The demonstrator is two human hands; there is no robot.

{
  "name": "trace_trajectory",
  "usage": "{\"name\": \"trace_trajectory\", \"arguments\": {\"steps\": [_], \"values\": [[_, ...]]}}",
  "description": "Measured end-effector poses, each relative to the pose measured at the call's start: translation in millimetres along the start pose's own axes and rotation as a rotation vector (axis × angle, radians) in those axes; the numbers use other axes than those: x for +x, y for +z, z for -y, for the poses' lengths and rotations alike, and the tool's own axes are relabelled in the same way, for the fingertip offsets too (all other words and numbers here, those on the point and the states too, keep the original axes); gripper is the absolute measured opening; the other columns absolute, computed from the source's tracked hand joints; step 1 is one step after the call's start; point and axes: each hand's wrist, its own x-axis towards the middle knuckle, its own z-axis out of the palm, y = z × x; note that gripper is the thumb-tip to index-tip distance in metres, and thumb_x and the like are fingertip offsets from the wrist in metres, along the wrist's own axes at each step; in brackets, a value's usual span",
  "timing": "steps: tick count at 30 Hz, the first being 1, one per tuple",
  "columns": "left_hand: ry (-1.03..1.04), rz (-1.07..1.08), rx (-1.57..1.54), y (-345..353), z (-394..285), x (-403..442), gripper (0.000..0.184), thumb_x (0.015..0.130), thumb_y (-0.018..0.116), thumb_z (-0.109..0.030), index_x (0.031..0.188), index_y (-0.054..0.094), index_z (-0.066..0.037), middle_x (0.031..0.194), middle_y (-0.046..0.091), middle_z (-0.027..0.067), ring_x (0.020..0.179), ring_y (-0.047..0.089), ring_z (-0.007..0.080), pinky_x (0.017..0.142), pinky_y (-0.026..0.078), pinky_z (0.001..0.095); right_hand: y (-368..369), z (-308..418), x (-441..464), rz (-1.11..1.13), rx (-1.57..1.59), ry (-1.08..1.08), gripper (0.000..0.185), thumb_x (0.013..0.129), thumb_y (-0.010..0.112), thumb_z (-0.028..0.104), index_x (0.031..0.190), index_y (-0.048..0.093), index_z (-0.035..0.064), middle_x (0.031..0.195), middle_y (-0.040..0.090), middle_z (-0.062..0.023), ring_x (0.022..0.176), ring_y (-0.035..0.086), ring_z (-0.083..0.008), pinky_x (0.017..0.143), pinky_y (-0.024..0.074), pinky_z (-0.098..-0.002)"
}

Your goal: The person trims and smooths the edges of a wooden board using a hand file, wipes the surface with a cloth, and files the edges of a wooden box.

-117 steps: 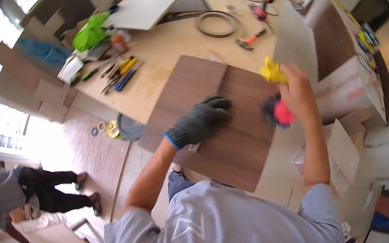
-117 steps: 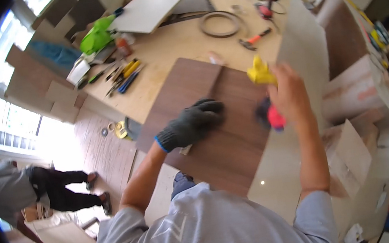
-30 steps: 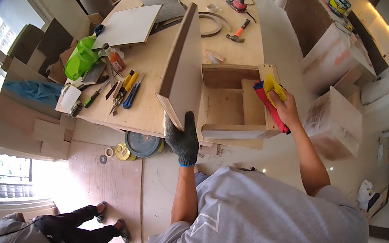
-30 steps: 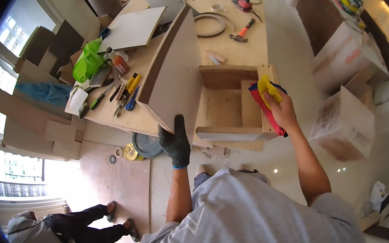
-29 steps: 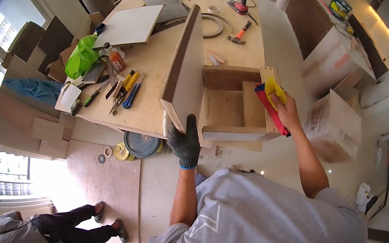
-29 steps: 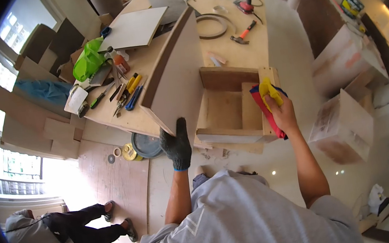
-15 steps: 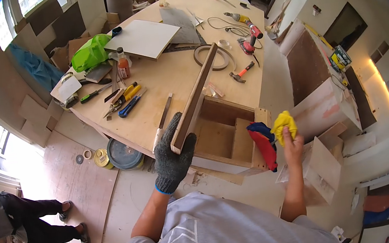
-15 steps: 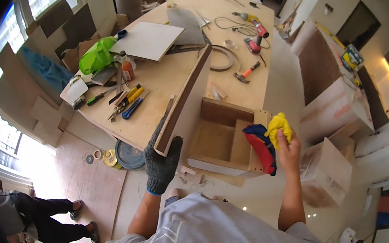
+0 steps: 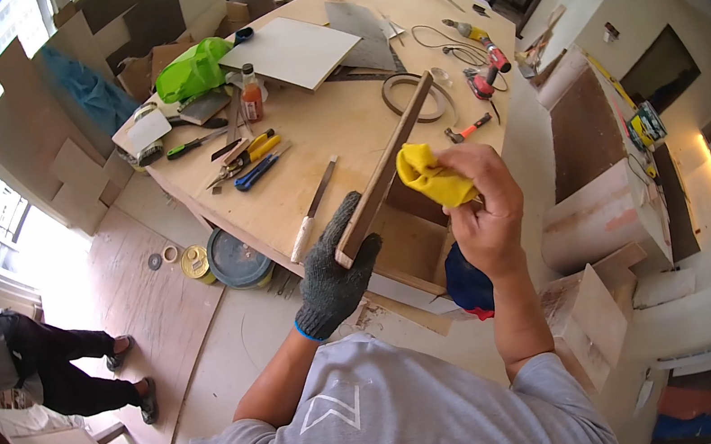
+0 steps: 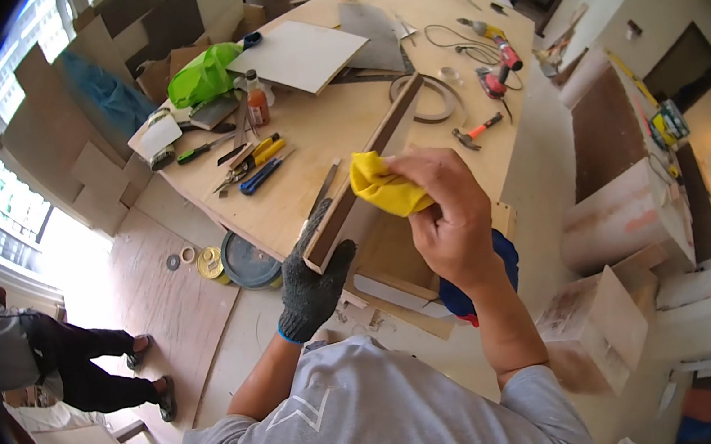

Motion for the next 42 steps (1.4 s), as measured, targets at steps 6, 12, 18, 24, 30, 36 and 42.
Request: {"name": "trace_trajectory", "arguments": {"steps": [6,12,18,24,30,36,42], "values": [[-0.046,-0.002,-0.029,4,6,0,0.058,0.088,0.075,-0.012,0.141,0.053,-0.004,0.133,0.063,0.0192,0.121,0.062,0.0242,0.1,0.049,0.0347,-24,-71,-58,-0.011,0.068,0.575,0.023,0.096,0.065,0.008,0.118,0.065,0.0029,0.102,0.071,-0.0123,0.09,0.069,-0.0199,0.078,0.0557,-0.0322],[-0.147,-0.019,-0.014,4,25,-10,0.036,0.09,0.073,-0.008,0.123,0.064,0.003,0.114,0.071,0.0129,0.104,0.065,0.0179,0.091,0.051,0.0323,-71,-136,-144,-0.161,-0.097,0.783,0.023,0.096,0.063,0.012,0.117,0.066,0.003,0.101,0.071,-0.0156,0.089,0.068,-0.0214,0.081,0.0544,-0.0332],[-0.21,-0.074,-0.064,6,12,-11,0.032,0.092,0.071,-0.006,0.121,0.064,0.006,0.108,0.071,0.0122,0.098,0.065,0.0149,0.086,0.053,0.0303,-90,-205,-166,-0.036,-0.219,1.035,0.029,0.091,0.066,0.012,0.118,0.065,0.0026,0.106,0.069,-0.0201,0.088,0.066,-0.0353,0.082,0.0538,-0.039],[-0.074,-0.09,-0.086,12,4,-8,0.028,0.092,0.071,-0.007,0.117,0.066,0.005,0.104,0.073,0.0092,0.092,0.068,0.0146,0.083,0.054,0.0298,-92,-181,-172,-0.076,-0.544,0.766,0.042,0.086,0.074,0.023,0.121,0.064,0.0032,0.113,0.066,-0.0187,0.1,0.063,-0.0316,0.087,0.0504,-0.0397],[-0.187,-0.018,-0.041,4,18,-8,0.046,0.09,0.072,-0.01,0.132,0.058,0.004,0.126,0.066,0.0192,0.117,0.062,0.0227,0.101,0.046,0.0349,-63,-64,-173,0.487,-0.479,0.288,0.04,0.083,0.077,0.027,0.115,0.067,0.0061,0.12,0.063,-0.0152,0.116,0.055,-0.0396,0.101,0.0438,-0.047],[-0.046,-0.005,0.072,6,9,-4,0.045,0.092,0.071,-0.014,0.131,0.059,0.003,0.117,0.069,0.0156,0.105,0.064,0.0196,0.092,0.05,0.0348,-54,-101,-252,0.454,-0.294,0.33,0.061,0.077,0.08,0.043,0.122,0.065,0.0048,0.137,0.051,-0.0191,0.126,0.046,-0.0434,0.104,0.0382,-0.0544],[-0.034,0.009,0.016,5,3,-2,0.056,0.089,0.074,-0.015,0.14,0.054,-0.004,0.133,0.063,0.0185,0.12,0.064,0.0273,0.1,0.049,0.0371,-41,-41,-214,0.404,-0.716,0.545,0.076,0.074,0.083,0.04,0.136,0.053,0.0053,0.139,0.043,-0.0263,0.127,0.042,-0.0456,0.1,0.0391,-0.0553]]}}
